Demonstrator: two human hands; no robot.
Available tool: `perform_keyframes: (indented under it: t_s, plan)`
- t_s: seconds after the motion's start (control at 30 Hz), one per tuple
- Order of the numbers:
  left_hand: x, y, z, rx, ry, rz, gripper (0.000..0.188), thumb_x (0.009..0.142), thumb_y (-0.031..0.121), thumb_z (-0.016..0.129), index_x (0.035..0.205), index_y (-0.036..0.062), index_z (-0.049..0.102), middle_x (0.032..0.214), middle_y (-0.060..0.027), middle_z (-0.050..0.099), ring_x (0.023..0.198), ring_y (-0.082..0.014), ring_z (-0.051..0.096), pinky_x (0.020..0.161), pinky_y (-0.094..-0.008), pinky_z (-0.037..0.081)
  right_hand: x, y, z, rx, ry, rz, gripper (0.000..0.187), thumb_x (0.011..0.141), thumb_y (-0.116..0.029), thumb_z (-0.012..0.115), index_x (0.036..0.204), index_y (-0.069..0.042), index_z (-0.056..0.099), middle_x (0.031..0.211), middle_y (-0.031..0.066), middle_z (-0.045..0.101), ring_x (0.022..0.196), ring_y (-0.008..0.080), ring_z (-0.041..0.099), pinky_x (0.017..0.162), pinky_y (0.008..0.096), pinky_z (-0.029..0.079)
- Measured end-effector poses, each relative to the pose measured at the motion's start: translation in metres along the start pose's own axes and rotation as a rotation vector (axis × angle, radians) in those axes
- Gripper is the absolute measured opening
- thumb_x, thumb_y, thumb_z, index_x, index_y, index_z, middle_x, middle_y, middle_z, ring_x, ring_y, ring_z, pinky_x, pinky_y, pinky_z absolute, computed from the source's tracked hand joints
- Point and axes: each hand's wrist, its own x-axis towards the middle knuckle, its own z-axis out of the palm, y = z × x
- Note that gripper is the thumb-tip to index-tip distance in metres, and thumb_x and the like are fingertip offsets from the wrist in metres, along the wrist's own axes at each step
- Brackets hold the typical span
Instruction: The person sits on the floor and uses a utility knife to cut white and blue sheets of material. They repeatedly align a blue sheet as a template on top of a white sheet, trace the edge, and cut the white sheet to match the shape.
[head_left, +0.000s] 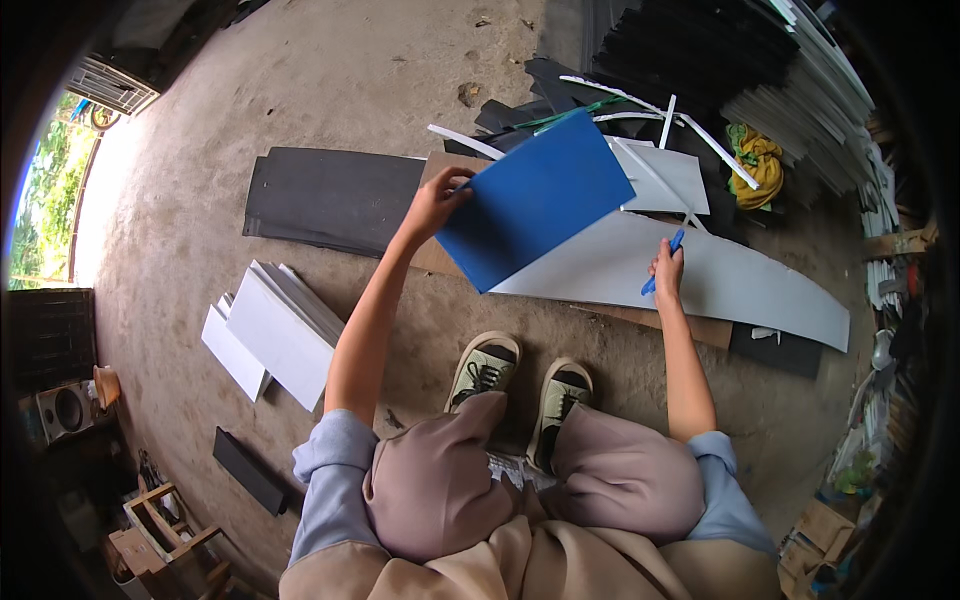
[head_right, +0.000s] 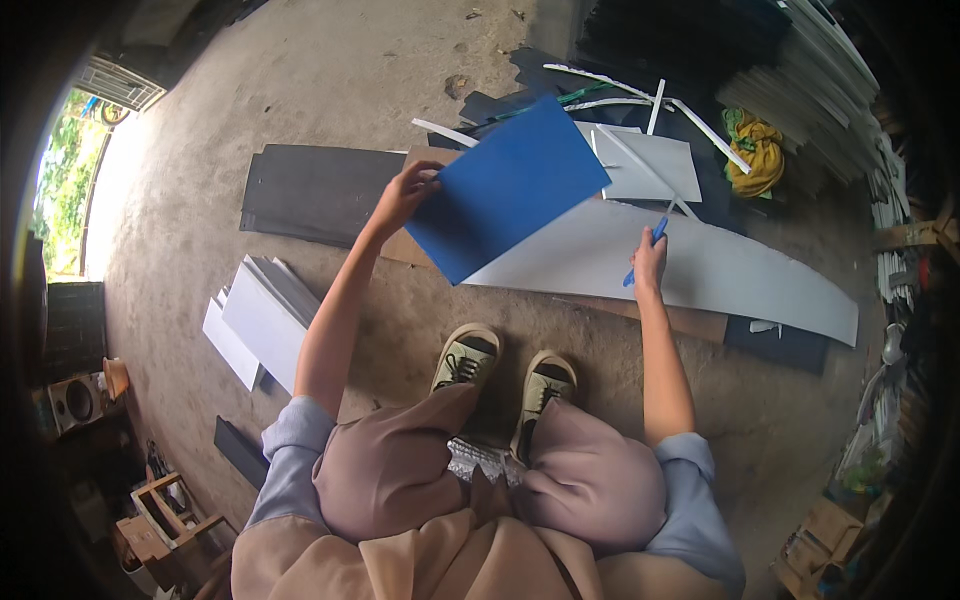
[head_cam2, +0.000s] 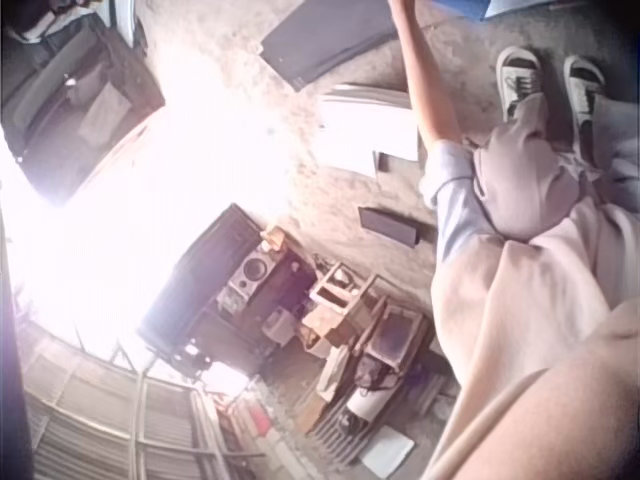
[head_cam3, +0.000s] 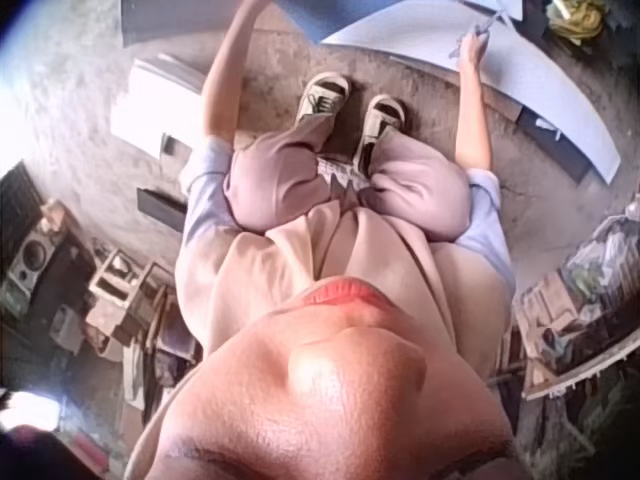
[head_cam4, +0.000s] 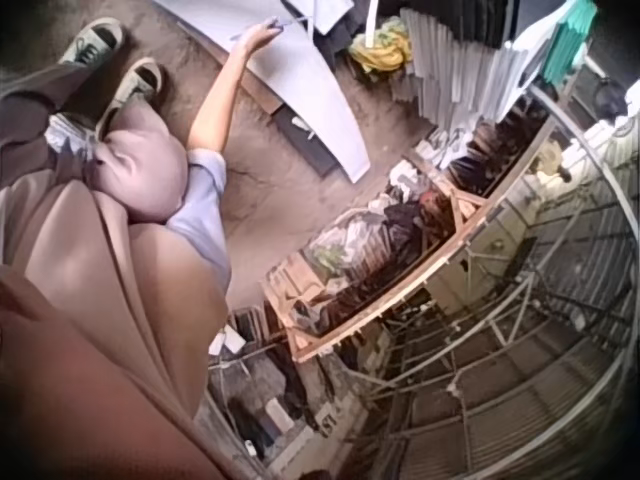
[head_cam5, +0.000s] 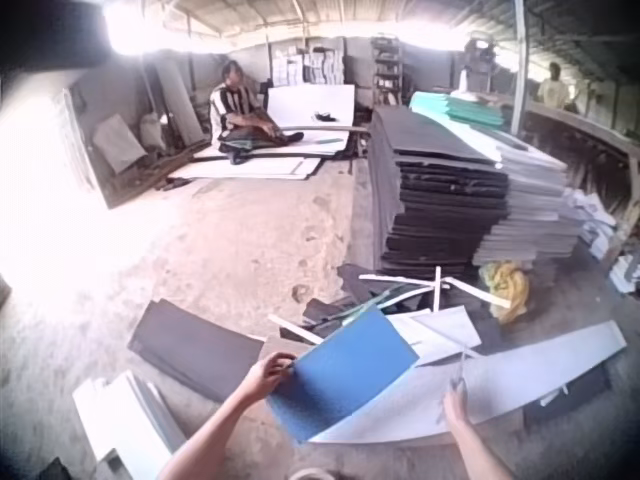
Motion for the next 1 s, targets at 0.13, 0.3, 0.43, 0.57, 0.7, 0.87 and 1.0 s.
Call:
perform_keyframes:
  t_s: [0.13, 0.3, 0.43, 0.57, 0.7, 0.87, 1.0]
  plan:
    - [0.018, -0.018, 0.044, 0.296, -0.043, 0.132, 0.028, 0.074, 0.013, 0.059, 0.101, 0.0108, 0.057, 0.101, -0.0122, 0.058, 0.093, -0.0265, 0.055, 0.079, -0.0355, 0.043, -0.005, 0.001, -0.013, -0.051, 0.017, -0.049, 0.026, 0.087, -0.031, 0.044, 0.082, -0.006, 0.042, 0.061, 0.0000, 0.041, 0.052, 0.0093, 0.043, 0.048, 0.0234, 0.041]
    - [0.010, -0.031, 0.083, 0.352, 0.425, 0.000, 0.040, 0.074, 0.016, 0.061, 0.110, 0.0062, 0.047, 0.106, -0.0158, 0.046, 0.096, -0.0289, 0.049, 0.082, -0.0384, 0.039, 0.025, 0.012, -0.038, -0.596, 0.138, -0.296, 0.035, 0.084, -0.038, 0.049, 0.074, -0.004, 0.046, 0.064, 0.0035, 0.048, 0.057, 0.0126, 0.048, 0.055, 0.0270, 0.042]
    - [-0.056, -0.062, 0.070, 0.149, 0.370, -0.330, 0.051, 0.078, 0.022, 0.061, 0.116, -0.0035, 0.039, 0.106, -0.0192, 0.043, 0.084, -0.0240, 0.055, 0.075, -0.0337, 0.046, 0.002, -0.025, 0.025, -0.525, -0.093, -0.271, 0.029, 0.076, -0.025, 0.062, 0.080, -0.001, 0.047, 0.075, 0.0135, 0.052, 0.069, 0.0271, 0.052, 0.066, 0.0366, 0.040]
    - [-0.071, -0.054, 0.091, 0.174, 0.292, -0.171, 0.047, 0.074, 0.011, 0.062, 0.115, -0.0021, 0.043, 0.105, -0.0177, 0.047, 0.080, -0.0231, 0.059, 0.071, -0.0315, 0.048, 0.012, -0.008, 0.030, -0.691, -0.040, -0.586, 0.029, 0.071, -0.021, 0.066, 0.080, -0.001, 0.047, 0.079, 0.0135, 0.053, 0.076, 0.0289, 0.051, 0.069, 0.0382, 0.040]
    - [-0.070, -0.034, 0.085, 0.183, 0.209, -0.148, 0.047, 0.070, 0.007, 0.063, 0.114, 0.0004, 0.048, 0.102, -0.0159, 0.051, 0.079, -0.0212, 0.060, 0.070, -0.0312, 0.049, -0.010, 0.003, 0.001, -0.671, 0.091, -0.438, 0.033, 0.071, -0.023, 0.067, 0.082, 0.001, 0.048, 0.079, 0.0134, 0.051, 0.078, 0.0294, 0.050, 0.071, 0.0388, 0.039]
    - [-0.078, -0.024, 0.112, 0.063, 0.114, -0.138, 0.045, 0.068, 0.005, 0.064, 0.111, 0.0002, 0.052, 0.099, -0.0157, 0.054, 0.080, -0.0211, 0.061, 0.071, -0.0299, 0.050, -0.027, 0.048, -0.052, -0.702, 0.234, -0.405, 0.035, 0.069, -0.025, 0.070, 0.079, -0.001, 0.047, 0.071, 0.0082, 0.049, 0.066, 0.0209, 0.049, 0.064, 0.0332, 0.041]
    - [-0.070, -0.035, 0.103, -0.019, 0.174, -0.133, 0.043, 0.067, 0.003, 0.065, 0.109, 0.0006, 0.054, 0.099, -0.0151, 0.054, 0.082, -0.0223, 0.060, 0.073, -0.0303, 0.050, -0.028, 0.050, -0.044, -0.637, 0.164, -0.308, 0.036, 0.067, -0.024, 0.071, 0.080, -0.001, 0.046, 0.075, 0.0104, 0.050, 0.070, 0.0258, 0.051, 0.066, 0.0365, 0.040]
